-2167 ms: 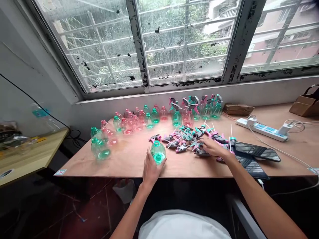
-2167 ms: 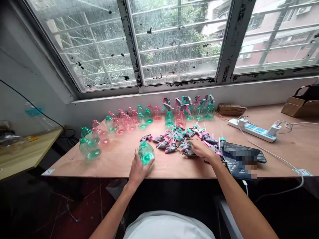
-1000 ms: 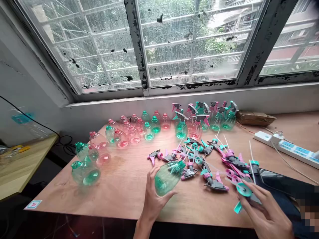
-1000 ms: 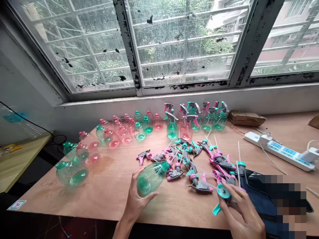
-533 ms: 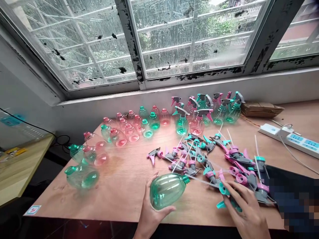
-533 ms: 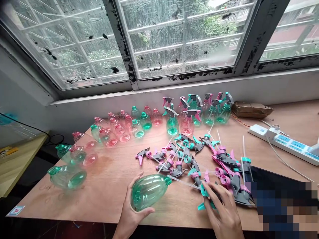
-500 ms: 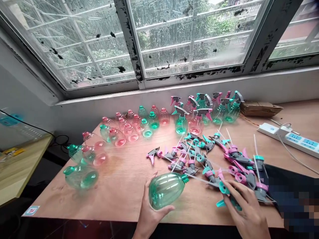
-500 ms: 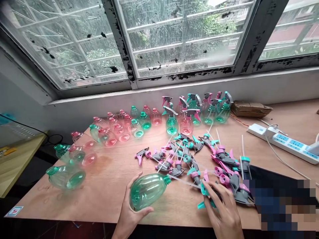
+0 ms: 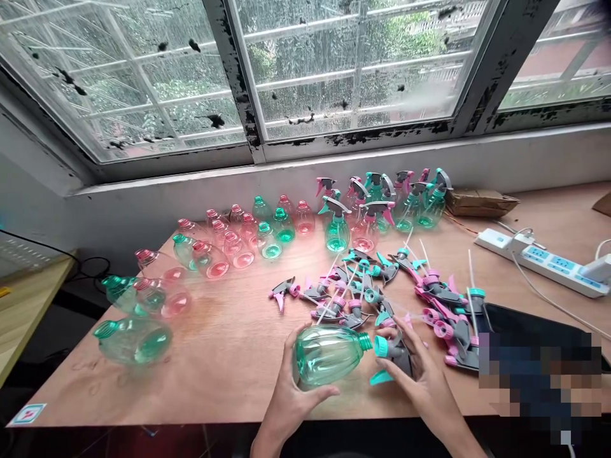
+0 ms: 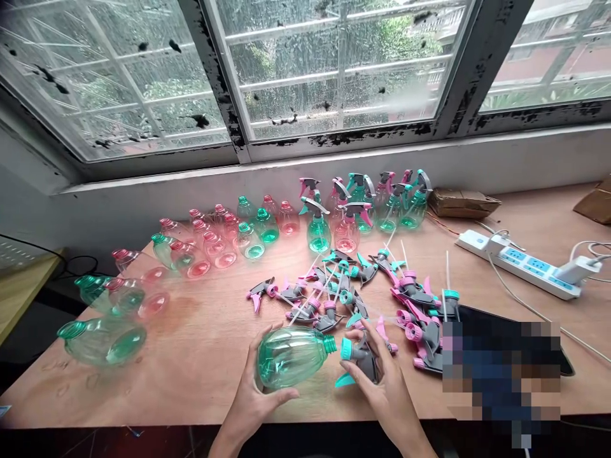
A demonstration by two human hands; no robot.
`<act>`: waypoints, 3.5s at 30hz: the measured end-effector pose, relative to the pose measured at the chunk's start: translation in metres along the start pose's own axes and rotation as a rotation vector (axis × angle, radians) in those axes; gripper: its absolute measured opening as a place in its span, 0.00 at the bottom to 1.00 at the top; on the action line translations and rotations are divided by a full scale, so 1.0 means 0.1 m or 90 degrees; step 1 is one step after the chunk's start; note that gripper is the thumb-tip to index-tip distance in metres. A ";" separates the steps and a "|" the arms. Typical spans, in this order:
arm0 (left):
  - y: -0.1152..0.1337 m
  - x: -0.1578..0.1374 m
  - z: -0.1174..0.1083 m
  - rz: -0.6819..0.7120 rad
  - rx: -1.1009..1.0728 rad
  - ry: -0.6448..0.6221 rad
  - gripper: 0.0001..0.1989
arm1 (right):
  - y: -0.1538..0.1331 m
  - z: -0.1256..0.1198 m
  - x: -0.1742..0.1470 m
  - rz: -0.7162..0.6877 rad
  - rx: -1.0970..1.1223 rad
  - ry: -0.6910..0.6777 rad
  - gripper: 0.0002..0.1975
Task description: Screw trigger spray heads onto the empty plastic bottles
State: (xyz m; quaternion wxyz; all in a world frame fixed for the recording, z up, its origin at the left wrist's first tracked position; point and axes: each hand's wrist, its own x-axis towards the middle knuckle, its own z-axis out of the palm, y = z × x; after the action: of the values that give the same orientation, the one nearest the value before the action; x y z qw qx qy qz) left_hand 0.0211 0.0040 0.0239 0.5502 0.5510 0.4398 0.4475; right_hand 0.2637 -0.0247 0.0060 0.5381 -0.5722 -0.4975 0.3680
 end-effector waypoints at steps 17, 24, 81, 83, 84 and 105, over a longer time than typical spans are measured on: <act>-0.08 -0.01 0.06 -0.066 0.044 0.005 0.59 | -0.03 0.07 0.03 0.185 0.197 -0.098 0.17; -0.12 0.01 0.02 -0.050 0.030 0.007 0.55 | -0.14 0.10 0.02 0.170 0.183 -0.101 0.19; -0.26 -0.04 -0.10 -0.028 -0.044 -0.097 0.54 | 0.18 0.13 -0.04 0.098 0.234 -0.153 0.16; -0.31 0.00 -0.13 -0.020 -0.059 -0.130 0.51 | 0.22 0.13 -0.02 0.092 0.243 -0.160 0.16; -0.33 0.01 -0.14 -0.017 -0.056 -0.139 0.51 | 0.23 0.12 -0.02 0.092 0.248 -0.164 0.17; -0.16 -0.08 -0.03 0.076 0.062 -0.122 0.52 | 0.15 0.04 -0.04 0.074 0.255 -0.215 0.15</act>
State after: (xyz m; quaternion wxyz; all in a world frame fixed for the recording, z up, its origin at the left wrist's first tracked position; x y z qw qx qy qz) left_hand 0.0162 -0.0028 0.0082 0.5349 0.6423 0.3728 0.4030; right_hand 0.2619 -0.0270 -0.0100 0.5281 -0.4122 -0.4636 0.5799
